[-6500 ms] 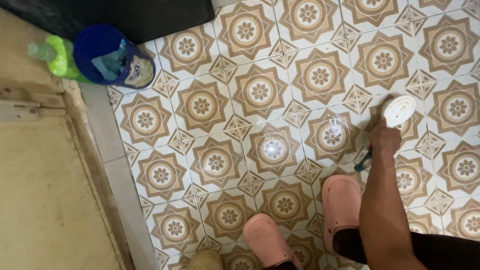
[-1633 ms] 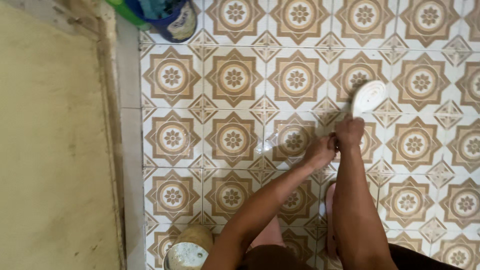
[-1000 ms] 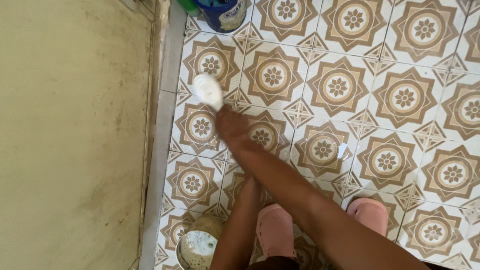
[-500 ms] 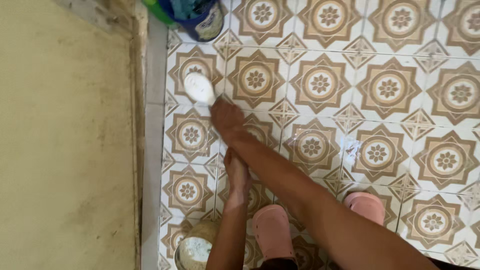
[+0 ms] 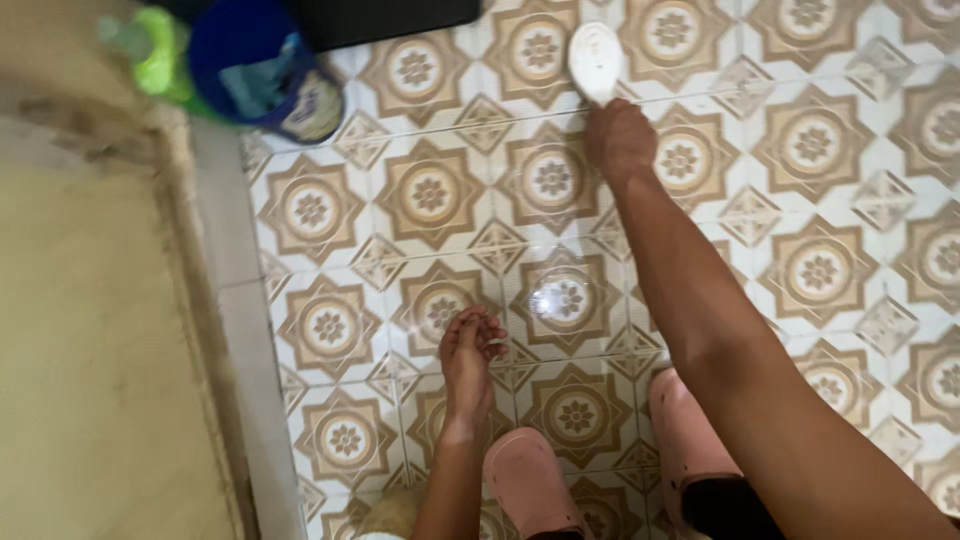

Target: The person scrubs the tiled floor and a squat toilet using a handheld brush and water from a bucket, dipping the brush into a small container of cleaning solution.

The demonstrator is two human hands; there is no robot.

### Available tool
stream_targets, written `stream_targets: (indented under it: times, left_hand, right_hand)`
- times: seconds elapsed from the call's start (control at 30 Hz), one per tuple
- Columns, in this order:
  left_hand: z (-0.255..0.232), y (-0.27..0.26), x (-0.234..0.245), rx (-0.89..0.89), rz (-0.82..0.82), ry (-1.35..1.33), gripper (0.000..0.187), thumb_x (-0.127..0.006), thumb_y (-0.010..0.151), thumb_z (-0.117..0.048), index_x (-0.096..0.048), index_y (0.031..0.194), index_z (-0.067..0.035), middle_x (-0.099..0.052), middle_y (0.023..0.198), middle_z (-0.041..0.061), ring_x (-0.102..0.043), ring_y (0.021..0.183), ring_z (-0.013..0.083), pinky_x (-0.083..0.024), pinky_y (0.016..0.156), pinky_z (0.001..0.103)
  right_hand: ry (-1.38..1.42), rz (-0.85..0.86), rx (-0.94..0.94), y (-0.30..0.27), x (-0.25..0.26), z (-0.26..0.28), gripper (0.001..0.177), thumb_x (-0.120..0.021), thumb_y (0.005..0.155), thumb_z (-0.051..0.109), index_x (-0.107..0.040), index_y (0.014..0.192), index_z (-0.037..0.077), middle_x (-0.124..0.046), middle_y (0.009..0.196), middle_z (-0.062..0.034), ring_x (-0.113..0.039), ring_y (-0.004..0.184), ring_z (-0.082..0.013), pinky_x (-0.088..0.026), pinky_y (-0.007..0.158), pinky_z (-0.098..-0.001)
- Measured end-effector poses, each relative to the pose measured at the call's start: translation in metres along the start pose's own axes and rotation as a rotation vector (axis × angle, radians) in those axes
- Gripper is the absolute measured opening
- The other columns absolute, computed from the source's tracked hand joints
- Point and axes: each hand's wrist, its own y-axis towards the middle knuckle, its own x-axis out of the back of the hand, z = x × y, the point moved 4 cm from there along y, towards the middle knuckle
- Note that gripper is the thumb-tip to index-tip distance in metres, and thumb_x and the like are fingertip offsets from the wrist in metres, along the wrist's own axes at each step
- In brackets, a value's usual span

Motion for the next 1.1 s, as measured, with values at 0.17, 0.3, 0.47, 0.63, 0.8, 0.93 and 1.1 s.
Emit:
stream_targets:
  times: [0.17, 0.3, 0.47, 0.63, 0.8, 0.93, 1.1]
  left_hand:
    - [0.017, 0.005, -0.025, 0.070, 0.072, 0.079, 0.020, -0.052, 0.103, -0.019, -0.064, 0.111, -0.005, -0.067, 0.089, 0.007, -0.065, 0.076, 0.0150, -0.052, 0.062, 0.030]
    - [0.020, -0.003, -0.026, 0.098, 0.090, 0.136, 0.021, -0.052, 0.103, -0.019, -0.065, 0.111, -0.005, -0.067, 0.089, 0.006, -0.065, 0.077, 0.0145, -0.052, 0.063, 0.030]
    - [0.020, -0.010, -0.019, 0.080, 0.087, 0.084, 0.019, -0.053, 0.104, -0.018, -0.065, 0.112, -0.004, -0.067, 0.090, 0.007, -0.066, 0.078, 0.0148, -0.053, 0.064, 0.030]
    - [0.005, -0.018, -0.016, 0.036, 0.088, 0.091, 0.023, -0.051, 0.104, -0.019, -0.066, 0.112, -0.004, -0.068, 0.090, 0.007, -0.066, 0.078, 0.0146, -0.055, 0.064, 0.029]
    - [-0.014, -0.032, -0.003, -0.025, 0.026, 0.025, 0.022, -0.051, 0.104, -0.017, -0.067, 0.112, -0.005, -0.067, 0.089, 0.006, -0.064, 0.078, 0.0133, -0.053, 0.064, 0.027]
    - [-0.031, -0.047, 0.007, -0.128, 0.001, -0.026, 0.022, -0.050, 0.105, -0.017, -0.066, 0.111, -0.004, -0.066, 0.088, 0.005, -0.064, 0.077, 0.0137, -0.053, 0.064, 0.028]
    - [-0.046, -0.063, 0.015, -0.229, -0.027, -0.129, 0.019, -0.054, 0.105, -0.016, -0.066, 0.111, -0.003, -0.067, 0.085, 0.007, -0.063, 0.072, 0.0145, -0.050, 0.059, 0.028]
  right_hand:
    - [0.080, -0.058, -0.262, 0.007, 0.036, -0.115, 0.056, -0.051, 0.105, 0.051, -0.067, 0.113, -0.002, -0.071, 0.114, -0.0249, -0.070, 0.106, -0.0402, -0.055, 0.089, -0.0486]
    - [0.083, -0.093, -0.370, 0.006, 0.040, -0.168, 0.061, -0.050, 0.105, 0.052, -0.067, 0.112, -0.006, -0.069, 0.112, -0.0283, -0.070, 0.104, -0.0424, -0.056, 0.087, -0.0495]
    - [0.086, -0.143, -0.266, 0.005, 0.017, -0.149, 0.058, -0.050, 0.107, 0.046, -0.067, 0.109, -0.009, -0.070, 0.107, -0.0323, -0.072, 0.100, -0.0441, -0.058, 0.085, -0.0482]
    - [0.156, -0.084, -0.002, -0.033, -0.033, -0.063, 0.052, -0.050, 0.106, 0.045, -0.064, 0.105, -0.004, -0.071, 0.104, -0.0294, -0.072, 0.095, -0.0446, -0.057, 0.082, -0.0524]
    - [0.098, 0.104, 0.151, -0.102, -0.079, 0.039, 0.053, -0.051, 0.104, 0.049, -0.061, 0.112, -0.003, -0.071, 0.104, -0.0288, -0.071, 0.096, -0.0451, -0.056, 0.086, -0.0541]
    - [0.088, 0.162, 0.314, -0.180, -0.106, 0.102, 0.046, -0.052, 0.102, 0.044, -0.062, 0.108, -0.001, -0.072, 0.099, -0.0269, -0.072, 0.091, -0.0451, -0.057, 0.081, -0.0548]
    - [0.045, 0.303, 0.483, -0.273, -0.136, 0.137, 0.046, -0.052, 0.102, 0.045, -0.062, 0.108, 0.000, -0.072, 0.098, -0.0260, -0.072, 0.091, -0.0437, -0.057, 0.080, -0.0537]
